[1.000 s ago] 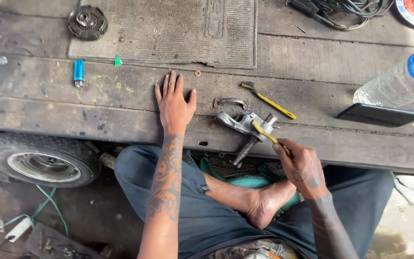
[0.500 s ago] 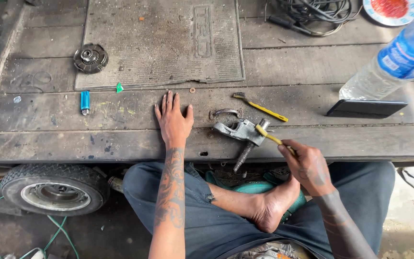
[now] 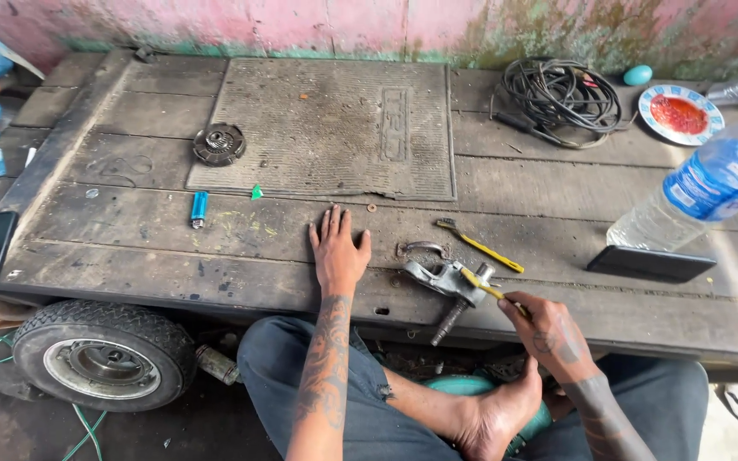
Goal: The person sits on a stool and uses a yellow-handled wire brush to scrub a metal part clamped in a vise. They rotate the part to clean different sides and occasionally wipe it with a cloth.
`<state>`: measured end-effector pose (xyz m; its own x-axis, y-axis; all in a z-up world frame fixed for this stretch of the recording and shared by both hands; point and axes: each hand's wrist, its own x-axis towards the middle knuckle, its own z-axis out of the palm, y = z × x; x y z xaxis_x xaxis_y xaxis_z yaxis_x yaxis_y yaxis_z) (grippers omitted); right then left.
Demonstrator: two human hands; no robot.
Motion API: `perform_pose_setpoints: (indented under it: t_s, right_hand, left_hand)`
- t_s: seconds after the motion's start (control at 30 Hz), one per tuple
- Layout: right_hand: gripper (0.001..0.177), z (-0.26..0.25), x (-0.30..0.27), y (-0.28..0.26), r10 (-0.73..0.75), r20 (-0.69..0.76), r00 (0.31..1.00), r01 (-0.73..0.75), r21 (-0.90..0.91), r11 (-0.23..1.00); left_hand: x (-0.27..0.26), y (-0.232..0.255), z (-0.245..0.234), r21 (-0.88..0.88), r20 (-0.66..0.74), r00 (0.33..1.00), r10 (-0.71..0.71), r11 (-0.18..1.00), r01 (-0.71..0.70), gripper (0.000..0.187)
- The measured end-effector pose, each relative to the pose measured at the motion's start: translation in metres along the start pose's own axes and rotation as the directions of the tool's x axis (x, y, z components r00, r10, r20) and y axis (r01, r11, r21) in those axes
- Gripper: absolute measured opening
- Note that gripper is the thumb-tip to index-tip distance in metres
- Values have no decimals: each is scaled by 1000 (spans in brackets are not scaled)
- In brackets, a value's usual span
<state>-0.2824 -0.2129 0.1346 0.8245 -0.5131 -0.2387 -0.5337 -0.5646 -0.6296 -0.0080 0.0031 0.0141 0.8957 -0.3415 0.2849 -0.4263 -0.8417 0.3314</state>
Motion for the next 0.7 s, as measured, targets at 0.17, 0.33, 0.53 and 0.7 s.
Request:
perform_pose_setpoints:
  t_s: [0.17, 0.33, 0.53, 0.7]
  right_hand:
    - [39, 0, 4, -5, 81, 4, 997, -80, -60, 995]
    - [34, 0, 0, -15, 33, 34, 999, -30, -78, 996]
    - [33, 11, 5, 0, 48, 61, 997, -42, -90, 995]
    - [32, 12, 10, 4, 29, 36, 999, -24, -135, 991]
  left_hand:
    - [-2, 2, -2, 7, 28, 1000, -13, 1000, 13, 61]
    - [-1, 2, -2, 16, 8, 1000, 9, 1000, -9, 60]
    - [-2, 2, -2, 23, -19, 1000, 24, 999, -24, 58]
    - [-2, -1, 4, 32, -24, 999, 34, 999, -33, 59]
